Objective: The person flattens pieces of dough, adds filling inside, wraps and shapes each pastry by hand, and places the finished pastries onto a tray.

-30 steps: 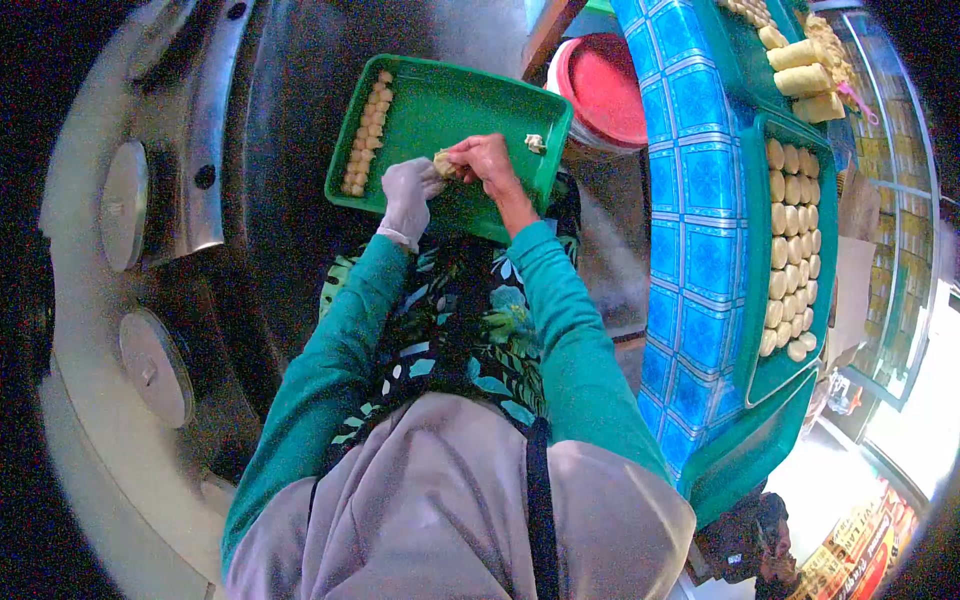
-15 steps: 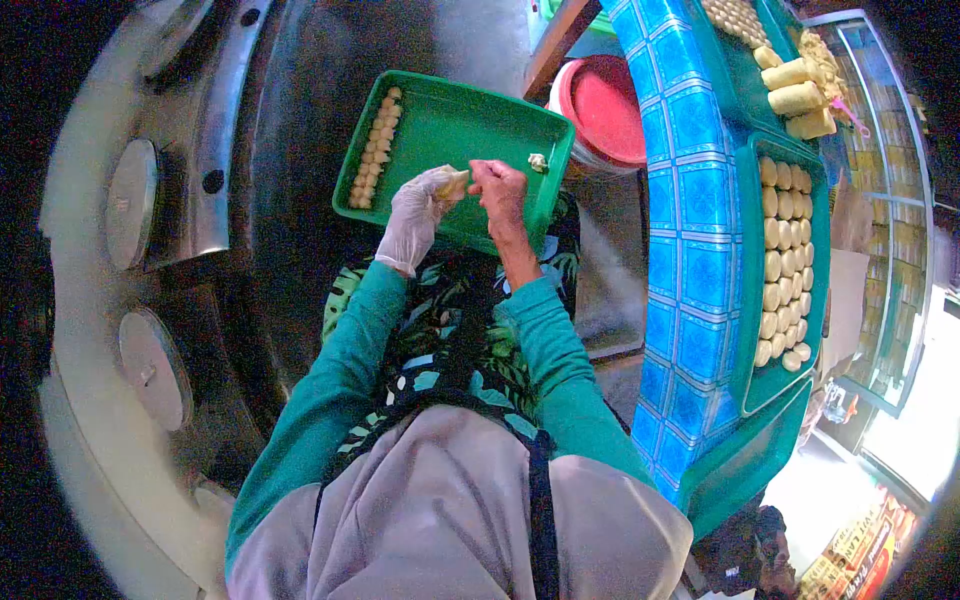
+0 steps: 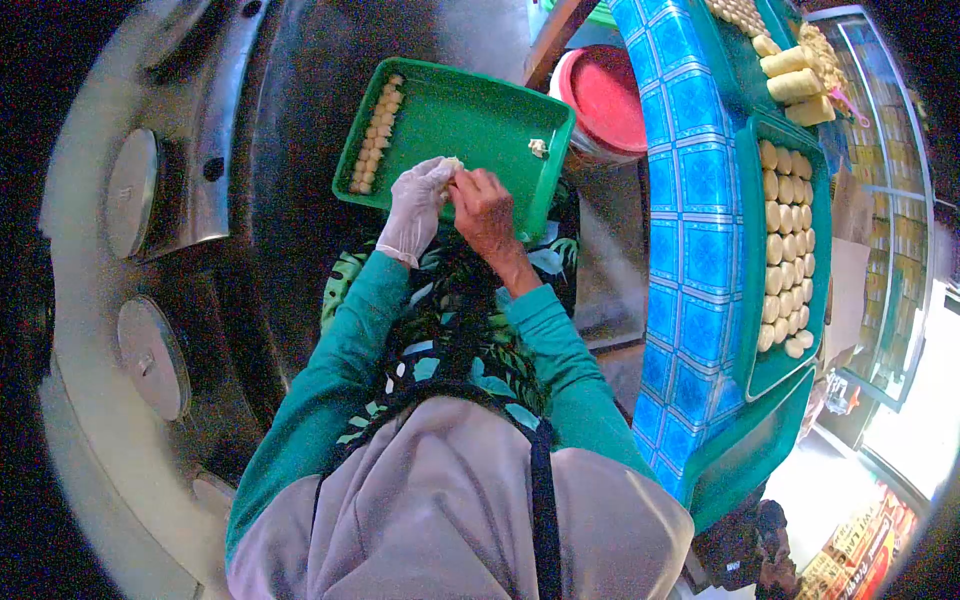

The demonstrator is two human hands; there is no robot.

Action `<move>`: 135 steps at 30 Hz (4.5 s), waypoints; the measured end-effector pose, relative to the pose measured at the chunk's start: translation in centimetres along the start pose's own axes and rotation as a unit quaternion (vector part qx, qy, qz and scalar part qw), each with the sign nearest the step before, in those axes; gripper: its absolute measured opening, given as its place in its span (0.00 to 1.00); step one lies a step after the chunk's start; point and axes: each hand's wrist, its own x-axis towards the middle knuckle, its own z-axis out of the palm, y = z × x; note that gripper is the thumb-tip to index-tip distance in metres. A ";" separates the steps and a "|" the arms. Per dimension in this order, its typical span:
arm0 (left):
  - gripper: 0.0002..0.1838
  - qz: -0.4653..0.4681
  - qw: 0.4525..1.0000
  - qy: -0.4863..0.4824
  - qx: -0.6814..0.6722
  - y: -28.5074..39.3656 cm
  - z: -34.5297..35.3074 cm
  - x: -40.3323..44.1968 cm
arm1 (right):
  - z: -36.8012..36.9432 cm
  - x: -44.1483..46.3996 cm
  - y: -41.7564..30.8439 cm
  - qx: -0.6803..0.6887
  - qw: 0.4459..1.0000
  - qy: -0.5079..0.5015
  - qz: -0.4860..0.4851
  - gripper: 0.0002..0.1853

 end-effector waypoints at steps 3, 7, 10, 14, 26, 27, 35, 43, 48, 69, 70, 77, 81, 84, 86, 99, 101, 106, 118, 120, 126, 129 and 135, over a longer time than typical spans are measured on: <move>0.17 0.018 0.998 -0.012 0.066 -0.3 -0.3 0.1 | -2.7 -0.3 -1.7 -0.014 1.000 0.024 -0.013 0.06; 0.16 -0.047 0.996 -0.072 0.022 1.4 1.9 -3.2 | -4.9 -0.9 -2.4 0.122 0.967 0.145 0.169 0.08; 0.16 -0.063 0.993 -0.102 0.009 1.4 2.8 -4.6 | -4.7 -0.8 -0.9 0.496 0.776 0.034 0.388 0.10; 0.21 -0.074 0.987 -0.119 0.083 2.8 3.2 -5.5 | -4.0 -1.0 -0.6 0.631 0.664 0.040 0.399 0.11; 0.24 -0.085 0.964 -0.190 0.163 5.1 3.1 -6.2 | -6.1 -0.4 0.3 0.557 0.741 -0.130 0.351 0.10; 0.24 -0.080 0.969 -0.179 0.152 4.8 2.9 -6.1 | -6.2 -0.3 -0.3 0.559 0.740 -0.132 0.351 0.10; 0.21 -0.095 0.989 -0.106 0.047 3.3 3.0 -5.5 | -7.7 0.0 -2.5 0.008 0.997 0.015 -0.078 0.15; 0.18 -0.128 0.987 -0.078 0.052 2.9 3.7 -5.2 | -6.2 -2.2 -1.9 0.322 0.935 0.007 0.150 0.17; 0.16 -0.126 0.986 -0.079 0.070 2.9 4.4 -5.6 | -5.8 -2.7 -2.4 0.320 0.930 0.025 0.177 0.20; 0.14 -0.135 0.979 -0.153 0.012 2.1 3.0 -5.4 | -4.9 -2.1 -2.5 0.365 0.892 -0.004 0.266 0.35; 0.14 -0.157 0.975 -0.154 -0.016 2.4 3.2 -5.4 | -4.9 -2.0 -2.2 0.357 0.898 -0.006 0.256 0.35; 0.12 -0.128 0.975 -0.183 -0.011 2.1 3.0 -5.6 | -4.8 -1.8 -1.9 0.370 0.892 -0.007 0.259 0.36; 0.13 -0.167 0.966 -0.195 -0.033 2.5 3.2 -5.5 | -5.5 -1.4 -2.7 0.389 0.874 -0.022 0.289 0.36; 0.13 -0.178 0.966 -0.178 -0.052 2.4 3.4 -5.6 | -4.5 -1.9 -1.8 0.364 0.890 -0.032 0.274 0.37; 0.12 -0.166 0.967 -0.184 -0.055 2.2 3.3 -5.6 | -3.9 -2.1 -1.2 0.356 0.905 -0.039 0.230 0.37; 0.14 -0.152 0.973 -0.164 -0.062 0.8 2.6 -6.6 | -4.4 -1.1 -0.9 0.240 0.948 -0.068 0.197 0.36; 0.15 -0.148 0.971 -0.182 -0.045 0.5 2.3 -6.3 | -5.1 -1.1 -0.8 0.290 0.933 -0.018 0.213 0.30; 0.18 -0.117 0.988 -0.101 -0.022 0.8 3.1 -7.0 | -7.0 -2.2 -1.7 0.276 0.931 0.030 0.236 0.17; 0.14 -0.157 0.976 -0.106 -0.107 0.1 1.9 -7.0 | -6.3 -2.3 -3.0 0.003 0.995 0.093 -0.035 0.11; 0.14 -0.156 0.976 -0.111 -0.100 0.5 2.0 -6.9 | -6.2 -2.5 -2.8 0.026 0.996 0.089 -0.014 0.08; 0.17 -0.036 0.988 -0.126 0.085 0.6 2.0 -6.6 | -7.0 -1.2 -2.3 0.085 0.993 0.043 0.072 0.07; 0.17 -0.052 0.990 -0.102 0.077 1.8 3.1 -6.3 | -6.8 -0.9 -1.3 0.142 0.981 0.031 0.132 0.07; 0.15 -0.140 0.984 -0.109 0.005 2.9 3.2 -6.0 | -6.6 -0.7 -0.1 0.257 0.945 0.000 0.203 0.05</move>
